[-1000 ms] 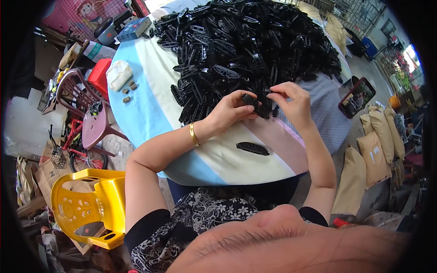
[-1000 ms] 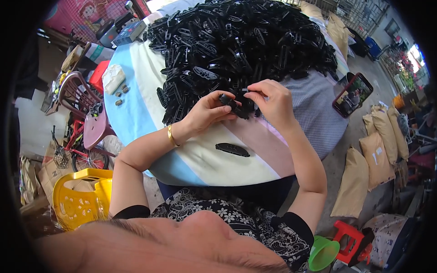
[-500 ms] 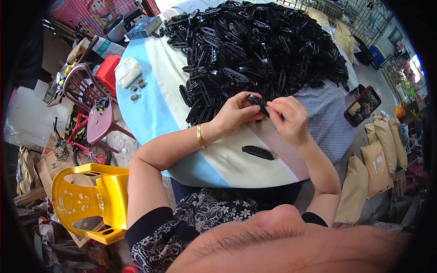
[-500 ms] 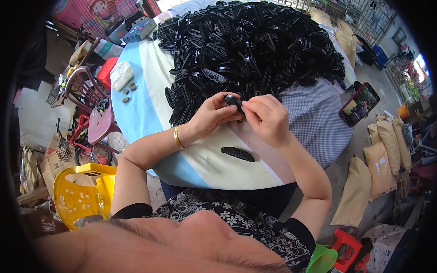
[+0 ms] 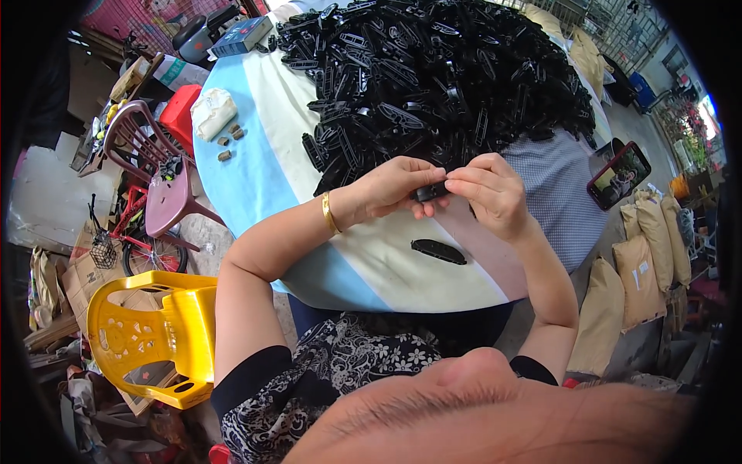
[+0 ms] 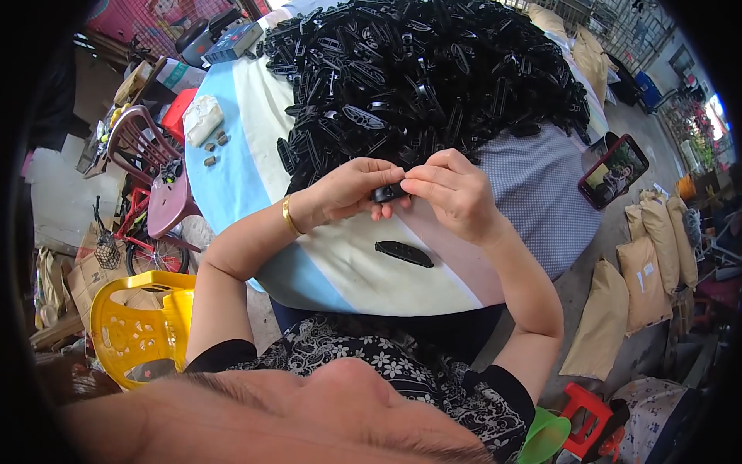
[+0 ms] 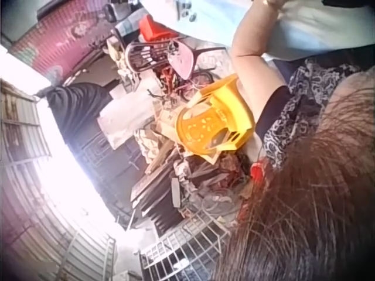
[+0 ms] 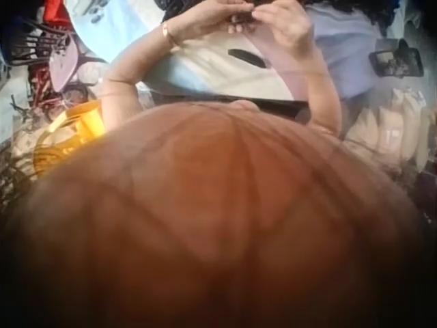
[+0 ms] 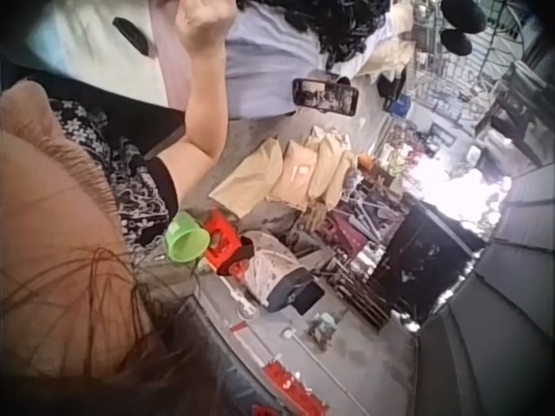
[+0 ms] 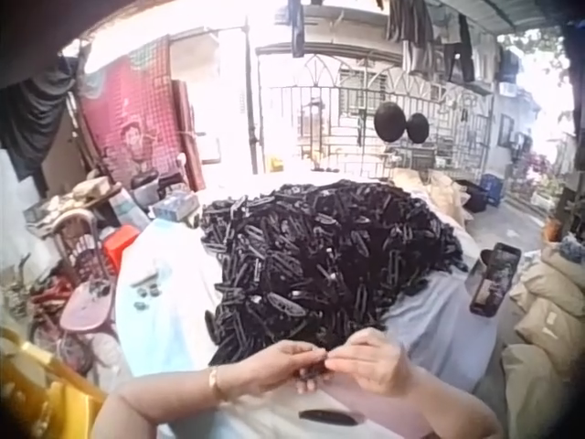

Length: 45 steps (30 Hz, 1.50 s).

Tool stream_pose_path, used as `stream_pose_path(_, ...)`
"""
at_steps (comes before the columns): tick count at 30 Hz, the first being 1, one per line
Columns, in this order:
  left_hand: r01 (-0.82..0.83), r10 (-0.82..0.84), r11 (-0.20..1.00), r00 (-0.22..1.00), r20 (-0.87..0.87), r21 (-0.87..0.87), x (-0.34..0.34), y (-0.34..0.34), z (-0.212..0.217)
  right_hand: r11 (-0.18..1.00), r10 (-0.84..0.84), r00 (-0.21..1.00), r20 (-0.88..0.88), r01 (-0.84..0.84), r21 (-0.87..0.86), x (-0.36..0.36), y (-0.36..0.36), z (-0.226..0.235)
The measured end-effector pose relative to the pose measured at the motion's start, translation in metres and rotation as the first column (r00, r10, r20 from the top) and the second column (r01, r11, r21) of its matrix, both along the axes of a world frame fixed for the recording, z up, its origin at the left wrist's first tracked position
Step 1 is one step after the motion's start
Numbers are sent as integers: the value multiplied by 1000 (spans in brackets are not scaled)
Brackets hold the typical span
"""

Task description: The recorder is manually assembling or inspecting a large quantity of black plastic hair clips on a table.

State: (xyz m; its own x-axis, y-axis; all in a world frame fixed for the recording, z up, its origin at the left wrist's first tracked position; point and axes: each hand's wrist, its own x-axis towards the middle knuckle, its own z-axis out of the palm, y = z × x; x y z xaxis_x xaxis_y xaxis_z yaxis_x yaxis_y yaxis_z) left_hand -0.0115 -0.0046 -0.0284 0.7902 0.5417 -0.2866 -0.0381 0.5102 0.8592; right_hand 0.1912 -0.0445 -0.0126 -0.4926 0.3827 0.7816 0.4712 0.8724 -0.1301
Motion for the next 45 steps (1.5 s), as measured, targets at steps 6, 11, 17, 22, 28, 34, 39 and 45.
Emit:
stream_pose_path(6,35,-20,984,996,-86,174,-1,0,13,1000,-2,999,41,2,-4,4,3,1)
stream_pose_path(11,-115,155,830,988,-26,545,0,-8,3,893,-138,983,-121,71,-444,-1,-4,2)
stream_pose_path(17,-50,324,456,939,-114,889,6,-20,15,816,-230,973,11,199,-543,10,-8,3)
stream_pose_path(22,18,261,484,951,-164,875,11,-28,6,407,-72,985,-155,-113,-907,25,-3,9)
stream_pose_path(28,230,82,72,968,-235,971,10,-34,0,476,-14,927,374,335,-813,38,-6,24)
stream_pose_path(34,343,383,-345,901,-203,874,13,-8,-10,591,-80,821,565,496,-637,22,-13,3)
stream_pose_path(39,428,375,-340,878,-297,838,14,-8,-2,754,-145,935,324,317,-576,30,-5,-6)
stream_pose_path(45,-118,515,330,854,-74,936,12,-21,10,752,-65,978,199,179,-635,26,0,0)
